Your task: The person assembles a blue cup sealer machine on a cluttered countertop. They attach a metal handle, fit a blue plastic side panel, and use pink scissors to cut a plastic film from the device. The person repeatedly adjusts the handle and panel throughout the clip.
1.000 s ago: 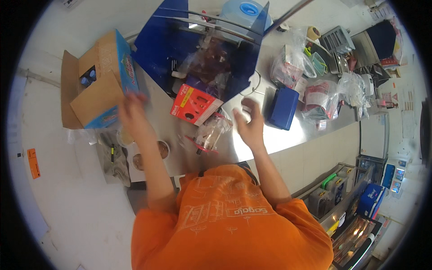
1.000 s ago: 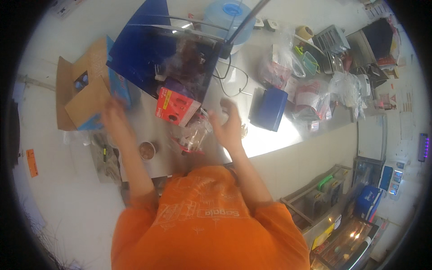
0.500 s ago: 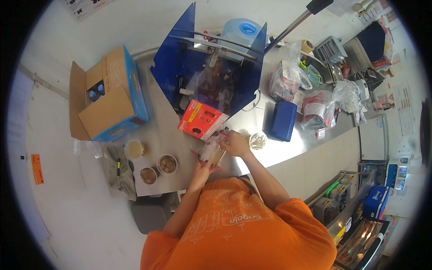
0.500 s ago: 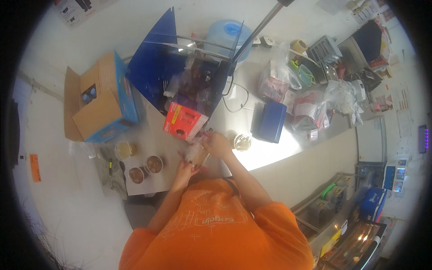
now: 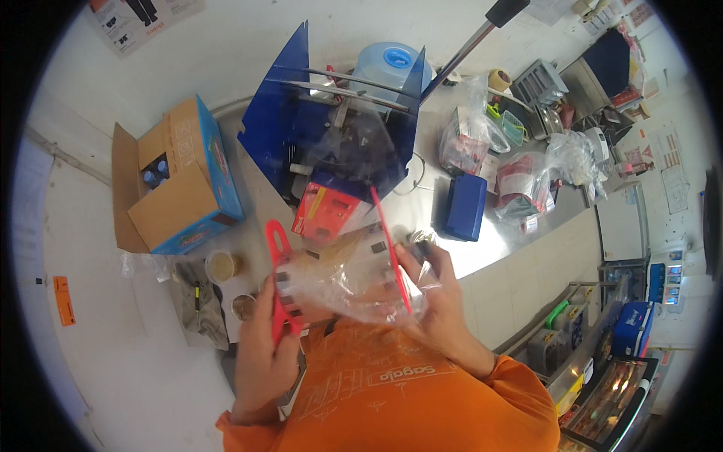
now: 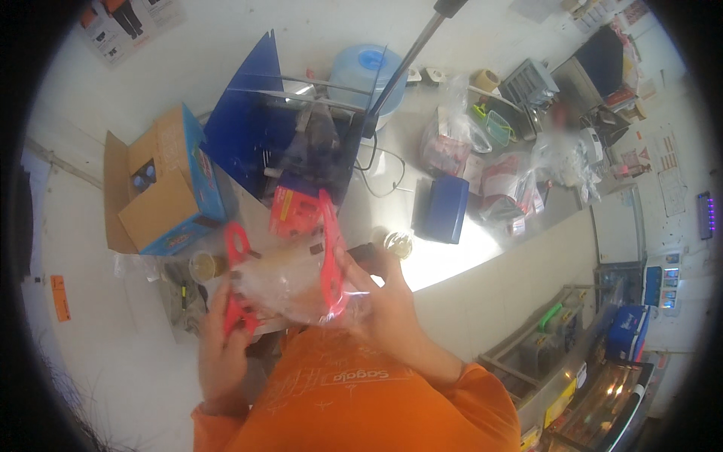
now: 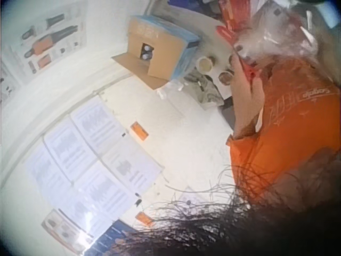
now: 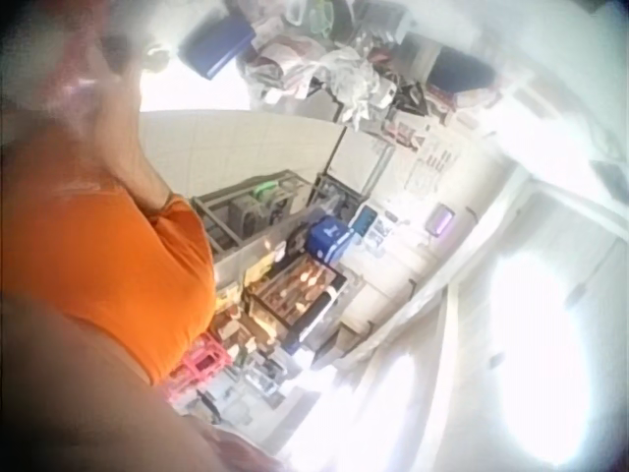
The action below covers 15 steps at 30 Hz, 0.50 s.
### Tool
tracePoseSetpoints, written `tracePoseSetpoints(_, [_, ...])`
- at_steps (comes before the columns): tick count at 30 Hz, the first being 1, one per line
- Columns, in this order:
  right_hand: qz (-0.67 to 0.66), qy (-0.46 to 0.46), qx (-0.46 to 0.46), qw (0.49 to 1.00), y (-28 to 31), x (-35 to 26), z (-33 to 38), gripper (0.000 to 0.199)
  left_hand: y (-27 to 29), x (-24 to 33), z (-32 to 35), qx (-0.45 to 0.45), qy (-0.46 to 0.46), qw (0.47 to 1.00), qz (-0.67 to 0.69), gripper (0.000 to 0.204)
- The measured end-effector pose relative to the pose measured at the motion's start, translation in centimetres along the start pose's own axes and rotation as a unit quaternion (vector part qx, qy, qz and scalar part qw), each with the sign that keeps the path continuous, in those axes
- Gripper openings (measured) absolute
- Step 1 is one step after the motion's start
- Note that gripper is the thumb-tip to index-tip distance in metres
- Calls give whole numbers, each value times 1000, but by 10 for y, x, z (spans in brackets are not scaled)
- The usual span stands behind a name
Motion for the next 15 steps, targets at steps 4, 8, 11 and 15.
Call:
tracePoseSetpoints(4, [-80, 56, 82, 992, 22, -14, -25, 69, 29, 68, -19, 31, -87, 993, -68, 63])
tracePoseSetpoints(8, [-10, 173, 198, 965, 33, -28, -98, 62, 56, 102, -79, 161, -240, 955, -69, 51])
tracePoseSetpoints(11, [-68, 97, 190, 975, 27, -9, -132, 61, 57, 126, -139, 143, -275, 948, -67, 42])
tracePoseSetpoints(15, [-93, 78, 170, 978, 17, 5, -148, 61, 62, 116, -170, 113, -259, 954, -105, 41])
Point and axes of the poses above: each hand's wrist, its own z-axis away from the middle knuckle, its own y-axis out of the back of the hand, x = y × z, the point moved 5 cm from there along -z, towards the middle knuckle, and after that the axes turned 1 degree about y, right-handed, at the moved point
